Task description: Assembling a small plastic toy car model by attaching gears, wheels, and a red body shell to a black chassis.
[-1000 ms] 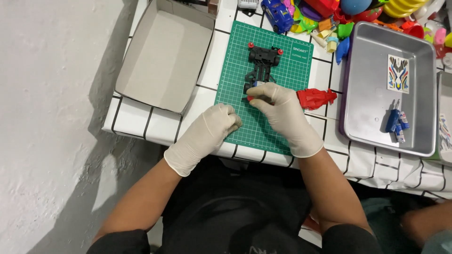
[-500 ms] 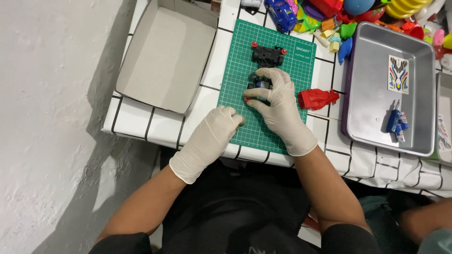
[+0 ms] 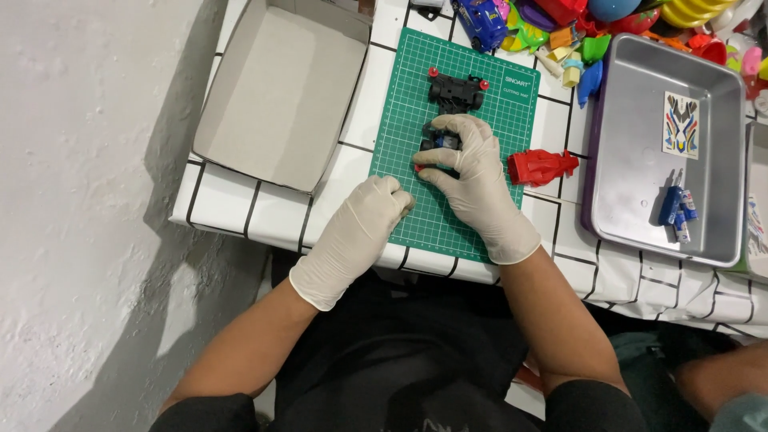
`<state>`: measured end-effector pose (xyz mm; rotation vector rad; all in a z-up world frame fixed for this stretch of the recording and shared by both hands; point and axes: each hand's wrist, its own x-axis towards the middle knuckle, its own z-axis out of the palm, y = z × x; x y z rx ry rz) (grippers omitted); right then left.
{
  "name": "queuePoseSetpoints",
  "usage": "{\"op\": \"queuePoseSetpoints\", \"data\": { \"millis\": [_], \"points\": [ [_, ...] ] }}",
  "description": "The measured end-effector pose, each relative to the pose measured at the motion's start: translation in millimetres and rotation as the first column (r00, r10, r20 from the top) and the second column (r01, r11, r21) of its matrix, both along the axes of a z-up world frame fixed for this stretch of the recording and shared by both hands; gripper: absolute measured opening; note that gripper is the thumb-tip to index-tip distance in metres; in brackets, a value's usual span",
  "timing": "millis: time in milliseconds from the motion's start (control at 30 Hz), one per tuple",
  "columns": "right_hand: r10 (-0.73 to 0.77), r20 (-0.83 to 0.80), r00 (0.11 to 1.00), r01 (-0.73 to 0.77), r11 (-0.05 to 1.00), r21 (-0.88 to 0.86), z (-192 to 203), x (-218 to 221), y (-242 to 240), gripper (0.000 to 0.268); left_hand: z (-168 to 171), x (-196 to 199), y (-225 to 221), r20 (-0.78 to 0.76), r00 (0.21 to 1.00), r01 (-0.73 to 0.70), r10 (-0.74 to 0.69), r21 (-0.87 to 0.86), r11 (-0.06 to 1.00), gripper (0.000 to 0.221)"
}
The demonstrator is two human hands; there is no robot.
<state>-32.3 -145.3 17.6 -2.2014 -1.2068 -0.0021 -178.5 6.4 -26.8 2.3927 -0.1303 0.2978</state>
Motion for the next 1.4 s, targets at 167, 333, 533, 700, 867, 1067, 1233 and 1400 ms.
{"op": "queuePoseSetpoints", "data": {
  "millis": [167,333,533,700,867,1067,1233,1400],
  "points": [
    [0.037,0.081,0.996,-0.034,0.999,-0.031,6,-1,3,0.016,1,4,-1,0.042,0.999,-0.013,0.011,0.054,0.998,0.015],
    [0.058,0.138,0.989,-0.050,0.997,-0.058,10,-1,4,0.015,5,2,0,0.063,0.998,-0.025,0.025,0.011,1.000,0.014],
    [0.080,0.145,0.986,-0.071,0.995,-0.067,6,6,2,0.013,22,-1,0,0.045,0.995,-0.073,0.088,-0.267,0.961,0.009],
    [0.130,0.150,0.980,-0.118,0.989,-0.088,8,10,5,0.014,38,5,0,-0.188,0.965,-0.263,0.184,-0.668,0.696,0.011],
    [0.140,0.125,0.982,-0.130,0.988,-0.085,9,11,7,0.014,42,19,-5,-0.305,0.943,-0.334,0.137,-0.870,0.362,0.017],
    [0.154,0.135,0.979,-0.143,0.986,-0.088,15,8,8,0.014,53,22,-2,-0.324,0.943,-0.333,0.076,-0.900,0.281,0.024],
    [0.157,0.144,0.977,-0.144,0.985,-0.099,13,10,9,0.014,47,24,0,-0.322,0.945,-0.326,0.057,-0.912,0.249,0.025],
    [0.144,0.111,0.983,-0.123,0.977,-0.173,11,9,6,0.018,48,24,0,-0.315,0.948,-0.319,0.055,-0.919,0.231,0.024]
  ]
}}
